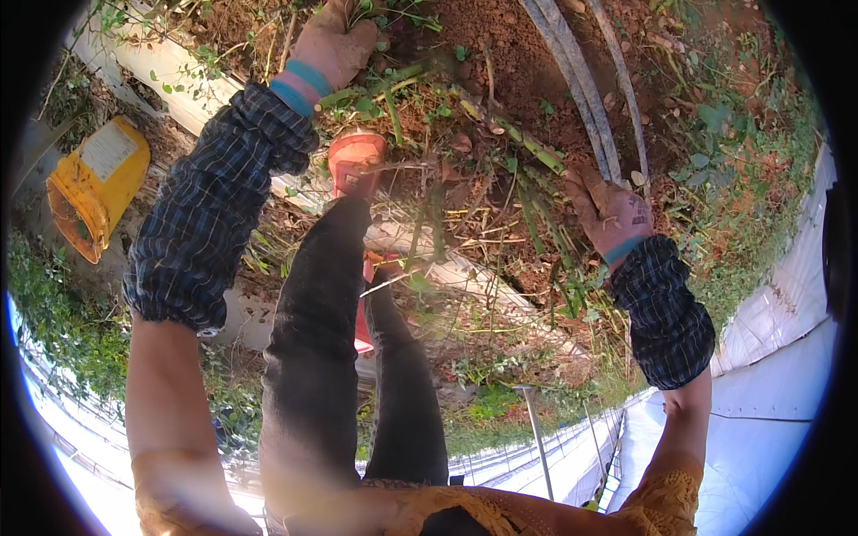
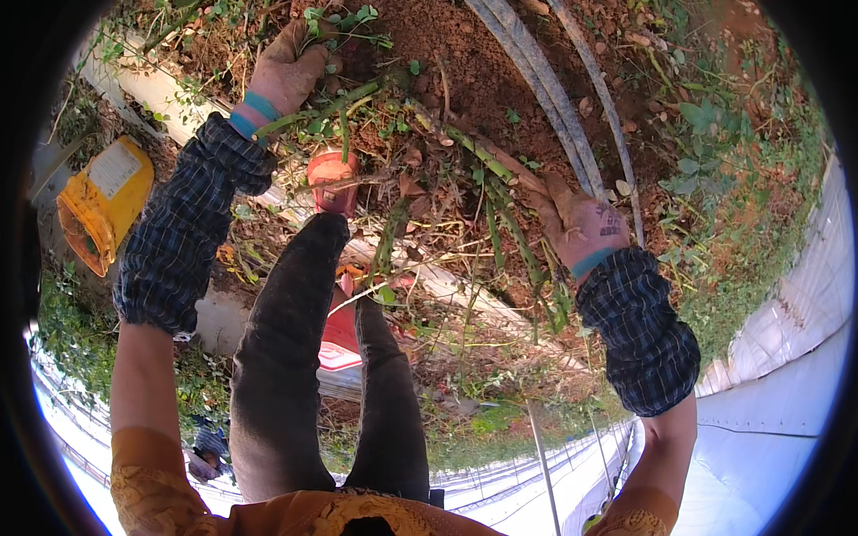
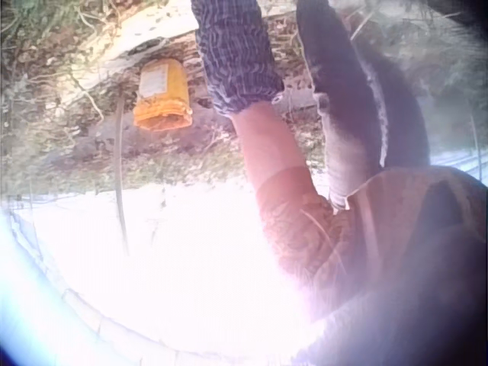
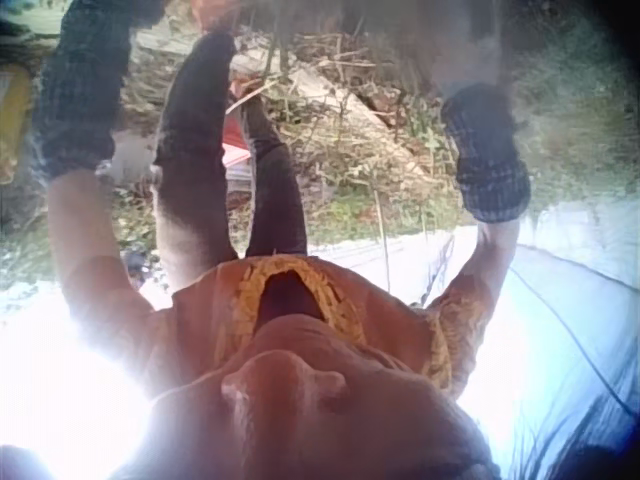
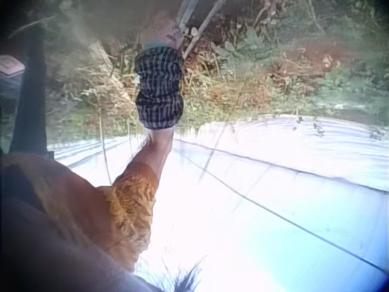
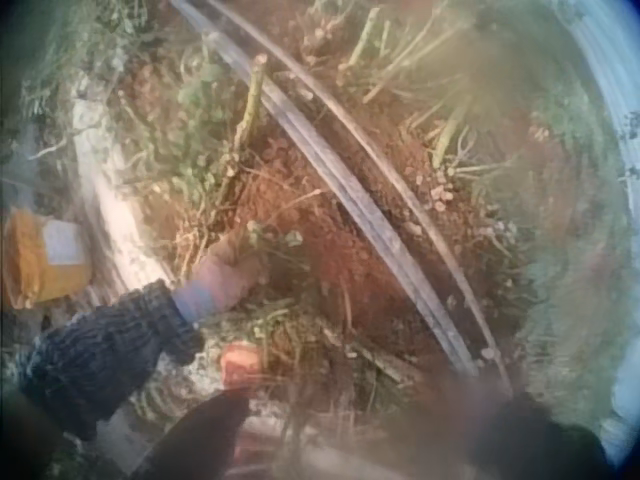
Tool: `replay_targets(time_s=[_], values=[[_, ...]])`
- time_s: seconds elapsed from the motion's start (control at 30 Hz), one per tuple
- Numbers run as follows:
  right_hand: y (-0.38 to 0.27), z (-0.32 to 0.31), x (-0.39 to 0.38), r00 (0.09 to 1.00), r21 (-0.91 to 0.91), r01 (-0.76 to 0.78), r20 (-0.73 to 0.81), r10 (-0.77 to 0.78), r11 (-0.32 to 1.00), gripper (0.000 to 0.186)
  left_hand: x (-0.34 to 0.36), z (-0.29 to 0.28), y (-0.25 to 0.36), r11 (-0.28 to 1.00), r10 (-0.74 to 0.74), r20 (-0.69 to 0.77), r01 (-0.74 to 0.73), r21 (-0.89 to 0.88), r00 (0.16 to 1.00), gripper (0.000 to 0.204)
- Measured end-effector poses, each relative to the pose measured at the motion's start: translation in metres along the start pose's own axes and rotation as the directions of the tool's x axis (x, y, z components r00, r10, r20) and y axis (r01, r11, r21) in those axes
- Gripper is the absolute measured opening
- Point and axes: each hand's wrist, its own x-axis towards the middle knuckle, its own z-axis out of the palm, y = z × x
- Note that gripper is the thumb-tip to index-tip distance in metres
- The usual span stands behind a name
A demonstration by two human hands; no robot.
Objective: The person kneels in a garden bed and pulls weeds from the soil by hand, placing them into a yellow bucket. The person moves along the row, clearing vegetation from around the base of plants.
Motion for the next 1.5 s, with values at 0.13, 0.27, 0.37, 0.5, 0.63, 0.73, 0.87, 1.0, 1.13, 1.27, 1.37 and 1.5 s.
replay_targets(time_s=[0.13, 0.27, 0.37, 0.5, 0.63, 0.73, 0.87, 1.0, 1.13, 1.27, 1.37, 1.5], values=[[-0.034, -0.048, -0.035, 0.993, -0.613, -0.117, -0.053, 0.107, 0.782, 0.036, 0.000, 0.010, 0.013, 0.993, 0.086, 0.001, -0.086, 0.075, 0.996, 0.024], [-0.046, -0.126, -0.038, 0.996, -0.460, 0.058, 0.081, -0.023, 0.886, 0.029, 0.001, 0.017, 0.023, 0.993, -0.042, -0.096, 0.053, 0.107, 0.994, 0.025], [-0.051, -0.149, -0.032, 0.995, -0.608, 0.101, 0.064, -0.078, 0.788, 0.029, 0.002, 0.020, 0.018, 0.991, 0.045, -0.145, -0.062, -0.115, 0.988, 0.026], [-0.093, -0.152, -0.001, 0.985, -0.739, 0.175, 0.130, -0.116, 0.650, 0.030, 0.003, 0.015, -0.002, 0.990, -0.100, -0.123, 0.086, -0.111, 0.987, 0.022], [-0.131, -0.147, 0.043, 0.967, -0.773, 0.255, 0.219, -0.134, 0.581, 0.032, 0.014, 0.010, -0.019, 0.979, 0.172, -0.074, -0.179, -0.103, 0.982, 0.036], [-0.140, -0.147, 0.066, 0.951, -0.757, 0.303, 0.276, -0.138, 0.579, 0.035, 0.016, 0.009, -0.023, 0.999, 0.026, -0.038, -0.027, -0.044, 0.999, 0.041], [-0.134, -0.143, 0.078, 0.936, -0.700, 0.340, 0.314, -0.158, 0.628, 0.038, 0.013, 0.016, -0.028, 0.959, 0.047, -0.114, -0.013, 0.285, 0.992, 0.044], [-0.105, -0.133, 0.071, 0.903, -0.584, 0.389, 0.394, -0.170, 0.713, 0.043, 0.017, 0.018, -0.042, 0.875, 0.131, -0.128, -0.054, 0.481, 0.983, 0.052], [-0.052, -0.108, 0.045, 0.954, -0.523, 0.163, 0.300, 0.001, 0.837, 0.045, 0.021, 0.000, -0.053, 0.997, 0.071, -0.012, -0.071, -0.024, 0.997, 0.045], [-0.008, -0.060, 0.011, 0.985, -0.036, -0.046, 0.164, 0.052, 0.998, 0.036, 0.013, -0.002, -0.050, 0.963, 0.165, -0.112, -0.184, -0.197, 0.980, 0.035], [-0.007, -0.041, 0.003, 0.988, 0.482, 0.104, 0.053, -0.148, 0.870, 0.044, 0.001, 0.000, -0.036, 0.936, 0.212, -0.152, -0.245, -0.251, 0.965, 0.037], [-0.029, -0.075, -0.036, 0.969, -0.481, 0.095, -0.156, -0.192, 0.872, 0.041, -0.003, -0.002, -0.013, 0.918, 0.315, -0.264, -0.364, -0.159, 0.911, 0.030]])
